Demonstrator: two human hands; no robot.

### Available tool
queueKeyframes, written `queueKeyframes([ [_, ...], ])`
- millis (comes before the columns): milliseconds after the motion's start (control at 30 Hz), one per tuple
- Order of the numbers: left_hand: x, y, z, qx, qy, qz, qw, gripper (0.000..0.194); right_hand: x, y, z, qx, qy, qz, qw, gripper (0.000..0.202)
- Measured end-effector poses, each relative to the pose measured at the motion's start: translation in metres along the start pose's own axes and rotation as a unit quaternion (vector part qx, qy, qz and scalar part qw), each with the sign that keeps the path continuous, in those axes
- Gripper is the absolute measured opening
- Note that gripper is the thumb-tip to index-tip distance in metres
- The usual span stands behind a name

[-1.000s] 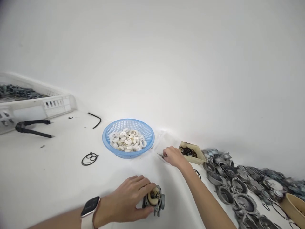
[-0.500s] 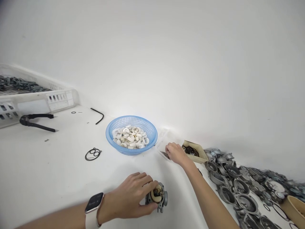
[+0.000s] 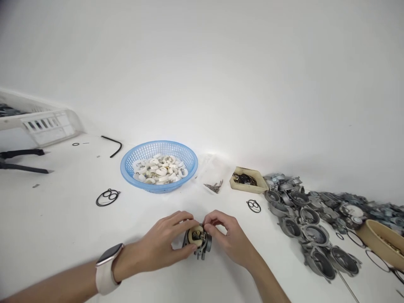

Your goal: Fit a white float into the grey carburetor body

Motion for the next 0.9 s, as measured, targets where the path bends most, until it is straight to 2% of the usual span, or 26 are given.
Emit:
queueKeyframes([
  [133,-0.001,0.002,0.002,-0.002,-0.010,0.009,1.000,0.034,-0.014,-0.002,-0.001,-0.005,-0.011,0.077,0.997,0.026],
  [300,-0.001,0.003,0.001,-0.009,-0.025,0.043,0.999,0.035,-0.019,-0.005,0.000,-0.019,-0.016,0.151,0.988,0.029],
  [533,-0.002,0.003,0.000,-0.009,-0.037,0.045,0.998,0.039,-0.011,0.000,-0.004,-0.027,-0.003,0.140,0.990,0.025],
  [767,-0.001,0.000,0.000,0.008,-0.014,0.014,1.000,0.034,-0.016,0.001,-0.003,-0.030,-0.015,0.137,0.990,0.024],
  [900,-0.002,-0.001,0.000,0.015,-0.024,0.026,0.999,0.036,-0.019,0.005,-0.003,-0.052,-0.014,0.134,0.990,0.022],
])
Point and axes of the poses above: each hand's wrist, its own z-axis towards the middle knuckle, its own y-axis out of the back of the hand, x = y × z, the point moved 9 cm from there along z, towards the middle knuckle, and after that the axes turned 10 degrees about x, right-handed, at the moved point
